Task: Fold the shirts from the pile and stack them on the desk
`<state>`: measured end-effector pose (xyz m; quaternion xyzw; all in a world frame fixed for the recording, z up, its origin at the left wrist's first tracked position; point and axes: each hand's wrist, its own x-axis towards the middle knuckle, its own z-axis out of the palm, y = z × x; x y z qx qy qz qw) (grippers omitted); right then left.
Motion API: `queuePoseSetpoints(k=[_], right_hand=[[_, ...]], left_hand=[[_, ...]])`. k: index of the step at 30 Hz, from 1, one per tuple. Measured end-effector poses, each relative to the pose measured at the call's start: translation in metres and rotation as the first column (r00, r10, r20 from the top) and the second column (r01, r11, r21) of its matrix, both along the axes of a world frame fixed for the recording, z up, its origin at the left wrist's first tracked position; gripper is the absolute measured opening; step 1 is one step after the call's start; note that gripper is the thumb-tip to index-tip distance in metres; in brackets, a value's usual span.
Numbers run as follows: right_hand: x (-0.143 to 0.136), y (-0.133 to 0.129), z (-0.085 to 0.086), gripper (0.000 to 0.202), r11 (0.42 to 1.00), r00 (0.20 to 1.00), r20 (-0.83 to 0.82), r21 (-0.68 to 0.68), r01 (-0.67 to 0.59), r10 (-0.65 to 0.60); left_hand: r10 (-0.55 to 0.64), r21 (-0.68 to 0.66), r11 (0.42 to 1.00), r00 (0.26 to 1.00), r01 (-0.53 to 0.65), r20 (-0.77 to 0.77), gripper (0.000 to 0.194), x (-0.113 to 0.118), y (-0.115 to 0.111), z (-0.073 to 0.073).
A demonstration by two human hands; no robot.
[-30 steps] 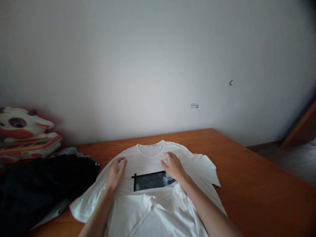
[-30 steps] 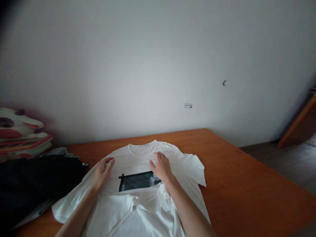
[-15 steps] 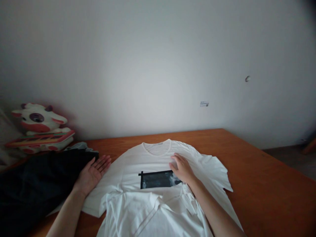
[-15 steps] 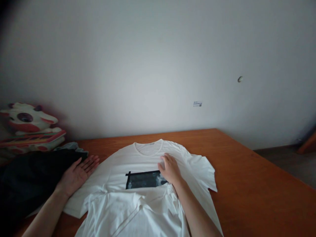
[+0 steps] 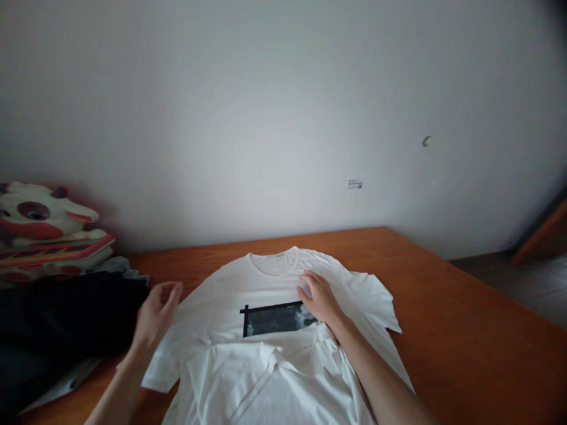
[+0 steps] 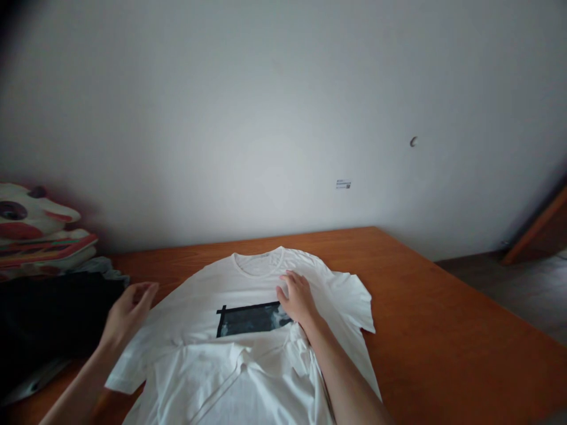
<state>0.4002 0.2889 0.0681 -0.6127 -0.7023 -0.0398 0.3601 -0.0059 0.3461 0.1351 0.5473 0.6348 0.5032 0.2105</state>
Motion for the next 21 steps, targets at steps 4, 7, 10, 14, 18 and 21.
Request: queuePoseSetpoints(k=[4, 7, 10, 14, 18, 21], right_hand=[[0.002, -0.009, 0.018, 0.029, 0.972, 0.978, 0.053, -0.114, 0.204, -0.199], [0.004, -0.016, 0.025, 0.041, 0.901, 0.924, 0.153, -0.216, 0.377, -0.350], [0.002, -0.018, 0.025, 0.055, 0.815, 0.891, 0.261, -0.368, 0.447, -0.371], [-0.003, -0.014, 0.026, 0.063, 0.731, 0.887, 0.317, -0.507, 0.457, -0.335], [0.009, -0.014, 0.034, 0.065, 0.781, 0.910, 0.315, -0.482, 0.397, -0.268], [0.029, -0.016, 0.034, 0.056, 0.856, 0.916, 0.296, -0.360, 0.370, -0.271]], left_hand=[[-0.175, -0.028, 0.979, 0.764, 0.201, -0.621, 0.053, 0.047, -0.025, -0.011], [-0.253, -0.185, 0.967, 0.626, 0.172, -0.737, 0.065, 0.068, -0.038, -0.026], [-0.332, -0.327, 0.939, 0.543, 0.108, -0.771, 0.075, 0.071, -0.040, -0.035], [-0.374, -0.403, 0.914, 0.491, 0.050, -0.787, 0.082, 0.068, -0.035, -0.031], [-0.370, -0.404, 0.914, 0.468, 0.030, -0.803, 0.085, 0.065, -0.031, -0.025], [-0.364, -0.373, 0.925, 0.455, 0.076, -0.813, 0.081, 0.059, -0.028, -0.029]])
